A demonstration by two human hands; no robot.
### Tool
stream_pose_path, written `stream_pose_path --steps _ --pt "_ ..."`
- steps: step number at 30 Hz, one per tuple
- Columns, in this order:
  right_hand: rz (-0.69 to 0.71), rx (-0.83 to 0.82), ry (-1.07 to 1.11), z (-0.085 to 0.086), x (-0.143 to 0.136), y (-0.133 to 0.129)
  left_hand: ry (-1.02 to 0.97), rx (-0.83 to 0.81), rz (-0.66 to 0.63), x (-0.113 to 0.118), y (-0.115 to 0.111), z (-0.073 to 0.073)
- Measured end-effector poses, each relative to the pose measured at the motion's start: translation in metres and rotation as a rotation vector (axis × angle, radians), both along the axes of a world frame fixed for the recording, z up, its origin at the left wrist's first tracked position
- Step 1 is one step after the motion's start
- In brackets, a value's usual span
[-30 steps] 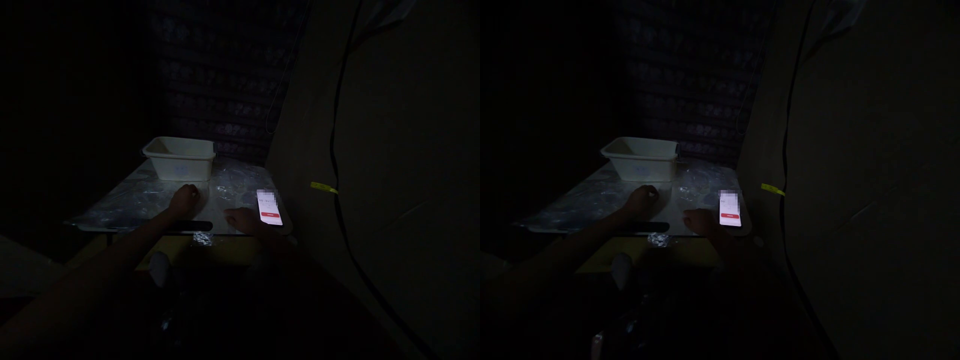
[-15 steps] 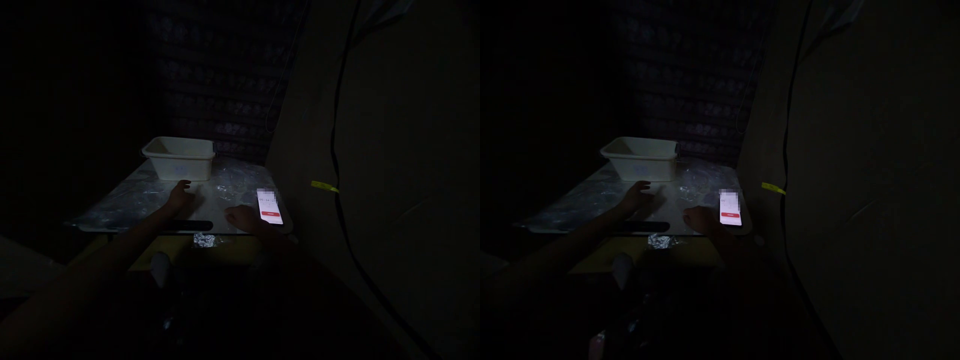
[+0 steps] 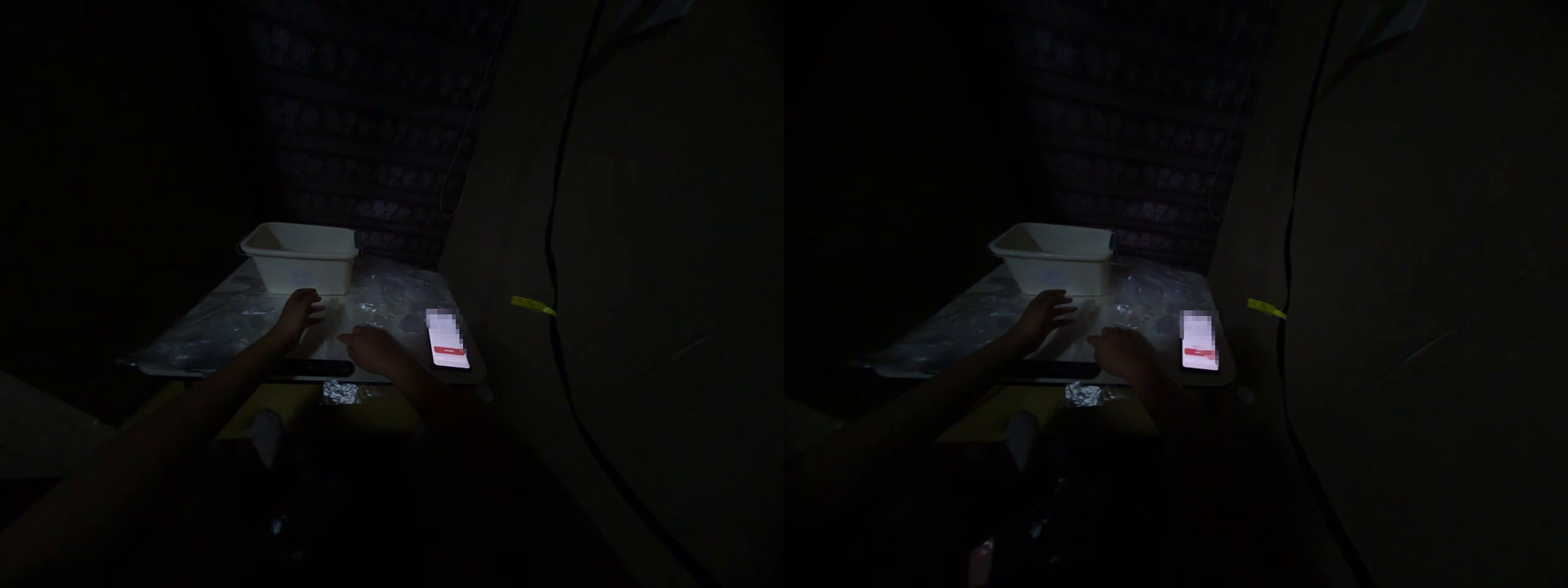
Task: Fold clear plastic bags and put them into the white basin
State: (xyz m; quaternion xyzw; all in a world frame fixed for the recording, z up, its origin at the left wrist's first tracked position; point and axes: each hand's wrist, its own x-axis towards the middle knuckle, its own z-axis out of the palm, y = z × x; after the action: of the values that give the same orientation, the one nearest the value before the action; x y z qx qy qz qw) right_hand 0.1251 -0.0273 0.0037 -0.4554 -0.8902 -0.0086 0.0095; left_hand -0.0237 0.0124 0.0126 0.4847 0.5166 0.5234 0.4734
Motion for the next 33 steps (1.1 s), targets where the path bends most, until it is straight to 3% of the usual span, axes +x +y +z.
stream_pose_path --steps 15,21,25,33 --pt "-0.02 -0.01 -0.068 -0.002 -0.019 0.01 -0.173 -0.042 -0.105 0.002 -0.005 0.005" --pt "-0.099 0.001 0.062 0.002 -0.002 0.012 -0.192 -0.071 -0.145 0.006 -0.004 0.004" --pt "-0.171 -0.093 0.186 -0.006 0.008 0.023 -0.167 -0.087 -0.171 0.012 -0.004 0.001" --pt "-0.388 -0.157 0.51 -0.016 0.001 0.047 -0.178 -0.17 -0.198 0.018 -0.003 -0.009"
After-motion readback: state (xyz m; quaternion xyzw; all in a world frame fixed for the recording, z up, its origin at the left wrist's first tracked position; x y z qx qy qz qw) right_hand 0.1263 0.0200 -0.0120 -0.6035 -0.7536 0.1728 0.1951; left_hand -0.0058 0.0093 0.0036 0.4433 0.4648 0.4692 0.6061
